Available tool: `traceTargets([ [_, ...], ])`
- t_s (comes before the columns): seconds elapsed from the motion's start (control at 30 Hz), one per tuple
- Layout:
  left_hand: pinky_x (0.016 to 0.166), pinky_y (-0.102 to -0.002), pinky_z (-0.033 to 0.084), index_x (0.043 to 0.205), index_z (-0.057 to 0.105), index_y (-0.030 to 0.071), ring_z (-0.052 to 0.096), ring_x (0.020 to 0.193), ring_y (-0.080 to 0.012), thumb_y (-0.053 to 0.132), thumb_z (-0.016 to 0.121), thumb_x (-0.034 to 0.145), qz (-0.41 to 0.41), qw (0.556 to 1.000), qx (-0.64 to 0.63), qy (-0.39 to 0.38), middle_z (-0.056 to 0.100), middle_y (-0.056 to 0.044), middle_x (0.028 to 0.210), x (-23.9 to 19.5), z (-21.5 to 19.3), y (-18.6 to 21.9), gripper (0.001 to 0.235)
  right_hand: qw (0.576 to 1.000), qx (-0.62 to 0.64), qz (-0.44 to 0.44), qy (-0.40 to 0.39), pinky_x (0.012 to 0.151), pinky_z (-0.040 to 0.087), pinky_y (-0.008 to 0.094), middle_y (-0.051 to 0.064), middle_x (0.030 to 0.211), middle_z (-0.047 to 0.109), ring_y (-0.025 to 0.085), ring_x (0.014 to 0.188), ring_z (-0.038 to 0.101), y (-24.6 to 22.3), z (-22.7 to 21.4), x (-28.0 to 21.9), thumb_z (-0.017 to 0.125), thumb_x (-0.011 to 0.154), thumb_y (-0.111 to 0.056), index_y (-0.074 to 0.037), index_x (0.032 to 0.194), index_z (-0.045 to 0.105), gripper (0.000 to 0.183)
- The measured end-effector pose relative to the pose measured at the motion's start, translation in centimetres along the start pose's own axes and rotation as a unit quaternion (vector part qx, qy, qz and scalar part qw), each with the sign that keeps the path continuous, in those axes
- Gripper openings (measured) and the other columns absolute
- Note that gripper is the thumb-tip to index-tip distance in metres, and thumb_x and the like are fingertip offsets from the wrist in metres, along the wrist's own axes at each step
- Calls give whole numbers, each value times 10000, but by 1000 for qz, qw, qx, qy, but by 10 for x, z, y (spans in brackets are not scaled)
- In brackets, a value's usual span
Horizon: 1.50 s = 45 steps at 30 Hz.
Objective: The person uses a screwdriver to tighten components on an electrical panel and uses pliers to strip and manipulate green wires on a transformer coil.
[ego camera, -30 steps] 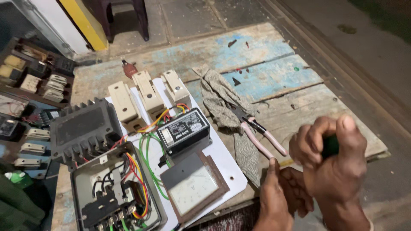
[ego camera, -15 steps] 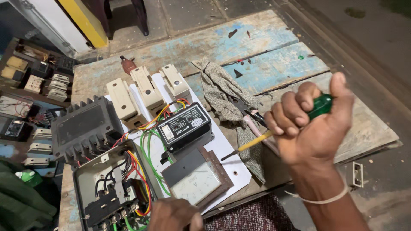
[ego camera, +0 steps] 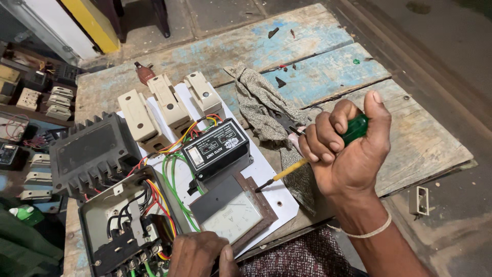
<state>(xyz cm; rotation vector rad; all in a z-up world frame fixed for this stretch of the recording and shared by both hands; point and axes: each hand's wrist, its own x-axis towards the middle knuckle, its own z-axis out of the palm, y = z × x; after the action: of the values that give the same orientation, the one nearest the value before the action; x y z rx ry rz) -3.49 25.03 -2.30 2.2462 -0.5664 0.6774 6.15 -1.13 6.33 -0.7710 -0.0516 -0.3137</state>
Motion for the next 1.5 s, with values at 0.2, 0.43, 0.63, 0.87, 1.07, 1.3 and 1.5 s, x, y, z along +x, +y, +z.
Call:
traceTargets([
  [0.2, 742, -406, 535, 771, 686, 107, 665, 745, -241, 147, 726, 769, -15, 999, 15, 26, 650, -59, 768, -3, 7, 1, 57, 999, -42, -31, -5, 410, 277, 316, -34, 526, 320, 110, 422, 274, 2, 11, -3, 363, 1078, -580, -151, 716, 427, 566],
  [0.43, 733, -394, 550, 758, 699, 127, 664, 749, -239, 143, 738, 724, -25, 998, 24, 44, 647, -48, 765, -5, 10, 1, 54, 981, -184, -42, -50, 412, 348, 317, -10, 594, 407, 119, 481, 360, 7, 45, -8, 347, 1054, -573, -164, 799, 428, 489],
  [0.63, 725, -392, 562, 785, 711, 120, 675, 767, -228, 146, 733, 761, -23, 999, 35, 20, 653, -51, 775, -4, 6, 2, 41, 982, -172, -67, -47, 379, 333, 311, -8, 593, 405, 117, 466, 350, 14, 43, -7, 332, 1075, -528, -156, 814, 425, 464],
  [0.87, 699, -403, 538, 793, 714, 134, 644, 754, -226, 161, 745, 748, -8, 999, 52, 2, 645, -56, 793, -6, 8, -2, 61, 995, -47, -87, -15, 431, 313, 331, 5, 588, 371, 112, 469, 315, 8, 15, -9, 311, 1141, -463, -115, 855, 436, 467],
  [1.07, 699, -396, 538, 805, 718, 137, 637, 751, -218, 165, 747, 757, -13, 998, 62, -2, 638, -55, 793, -8, 9, -4, 63, 994, -38, -98, -7, 420, 303, 329, 12, 574, 369, 122, 452, 305, 8, 11, -9, 298, 1144, -451, -109, 841, 445, 480],
  [1.3, 693, -393, 531, 783, 710, 140, 634, 753, -209, 164, 753, 755, -14, 997, 73, 2, 635, -48, 789, -11, 12, -5, 57, 989, -83, -118, -19, 402, 336, 303, -1, 548, 382, 97, 427, 336, 12, 10, -10, 319, 1160, -470, -127, 800, 440, 511],
  [1.5, 676, -376, 525, 756, 711, 141, 626, 729, -209, 160, 754, 732, -14, 997, 69, 21, 637, -46, 781, -6, 12, 0, 53, 968, -186, -73, -150, 453, 431, 291, -2, 700, 514, 106, 554, 469, 13, 21, -14, 411, 1107, -507, -139, 881, 518, 445],
])
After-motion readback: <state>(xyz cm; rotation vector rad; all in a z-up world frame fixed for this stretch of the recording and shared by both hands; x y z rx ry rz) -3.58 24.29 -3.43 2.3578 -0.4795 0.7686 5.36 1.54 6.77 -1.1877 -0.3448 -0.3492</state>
